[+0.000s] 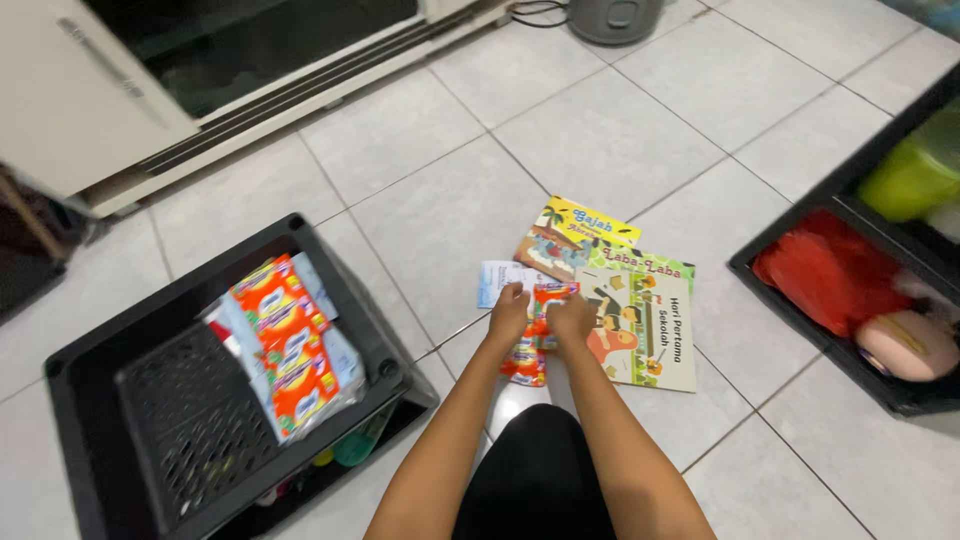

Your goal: The person sits on the floor and removes various items from a black plastic crate, including books, packaged snacks, face masks, small bottles, and pouches. They place the items on the floor and then separate the crate into two stacked trays.

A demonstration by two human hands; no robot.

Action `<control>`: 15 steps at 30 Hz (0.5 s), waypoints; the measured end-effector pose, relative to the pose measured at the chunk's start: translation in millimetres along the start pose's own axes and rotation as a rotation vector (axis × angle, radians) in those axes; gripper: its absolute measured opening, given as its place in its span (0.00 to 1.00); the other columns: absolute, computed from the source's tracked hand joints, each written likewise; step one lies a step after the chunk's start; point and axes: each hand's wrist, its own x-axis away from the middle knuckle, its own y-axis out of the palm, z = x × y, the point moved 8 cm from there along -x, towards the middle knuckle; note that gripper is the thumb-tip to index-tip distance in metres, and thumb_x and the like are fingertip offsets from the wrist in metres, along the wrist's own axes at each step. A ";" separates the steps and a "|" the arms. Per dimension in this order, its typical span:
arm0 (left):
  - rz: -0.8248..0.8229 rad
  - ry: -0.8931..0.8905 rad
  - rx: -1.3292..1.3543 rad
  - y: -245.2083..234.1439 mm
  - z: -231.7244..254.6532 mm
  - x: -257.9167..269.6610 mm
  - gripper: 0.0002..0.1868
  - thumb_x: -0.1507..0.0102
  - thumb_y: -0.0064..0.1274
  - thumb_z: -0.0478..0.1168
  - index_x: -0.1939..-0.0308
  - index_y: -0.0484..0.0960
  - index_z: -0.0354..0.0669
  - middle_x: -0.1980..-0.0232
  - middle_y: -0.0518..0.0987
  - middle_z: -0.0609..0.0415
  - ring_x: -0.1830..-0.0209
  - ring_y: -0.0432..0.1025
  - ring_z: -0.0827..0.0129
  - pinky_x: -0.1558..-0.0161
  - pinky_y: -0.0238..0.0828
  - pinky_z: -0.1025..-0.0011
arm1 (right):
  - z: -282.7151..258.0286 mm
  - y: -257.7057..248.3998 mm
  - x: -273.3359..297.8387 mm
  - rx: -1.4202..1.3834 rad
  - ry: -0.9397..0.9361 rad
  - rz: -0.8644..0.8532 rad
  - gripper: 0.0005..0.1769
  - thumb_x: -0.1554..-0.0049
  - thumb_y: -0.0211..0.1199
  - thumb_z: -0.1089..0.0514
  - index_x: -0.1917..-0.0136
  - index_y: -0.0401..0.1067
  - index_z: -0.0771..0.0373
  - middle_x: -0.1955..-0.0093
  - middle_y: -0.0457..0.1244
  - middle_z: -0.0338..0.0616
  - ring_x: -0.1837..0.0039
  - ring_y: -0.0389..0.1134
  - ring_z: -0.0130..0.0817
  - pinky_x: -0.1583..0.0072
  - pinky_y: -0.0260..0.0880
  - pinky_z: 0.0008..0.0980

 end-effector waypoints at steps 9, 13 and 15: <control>0.310 0.520 0.230 -195.8 180.8 147.8 0.19 0.31 0.47 0.38 0.37 0.74 0.35 0.36 0.77 0.44 0.33 0.71 0.62 0.37 0.69 0.67 | -249.6 -73.3 163.6 -0.598 -0.666 -0.002 0.21 0.52 0.67 0.65 0.43 0.75 0.66 0.43 0.62 0.56 0.43 0.67 0.48 0.44 0.71 0.37; 0.512 0.496 0.161 -298.6 175.5 185.0 0.18 0.31 0.47 0.39 0.38 0.74 0.36 0.37 0.78 0.45 0.35 0.73 0.62 0.37 0.69 0.67 | -318.9 -53.7 258.5 -0.686 -0.809 -0.182 0.21 0.48 0.64 0.62 0.40 0.73 0.64 0.43 0.64 0.53 0.43 0.69 0.44 0.42 0.73 0.37; 0.628 0.449 0.038 -341.1 149.5 195.3 0.19 0.33 0.47 0.38 0.39 0.76 0.35 0.39 0.79 0.43 0.37 0.74 0.59 0.38 0.70 0.65 | -336.9 -19.2 298.0 -0.417 -0.873 -0.300 0.19 0.45 0.65 0.56 0.41 0.74 0.65 0.44 0.66 0.55 0.40 0.68 0.49 0.38 0.70 0.42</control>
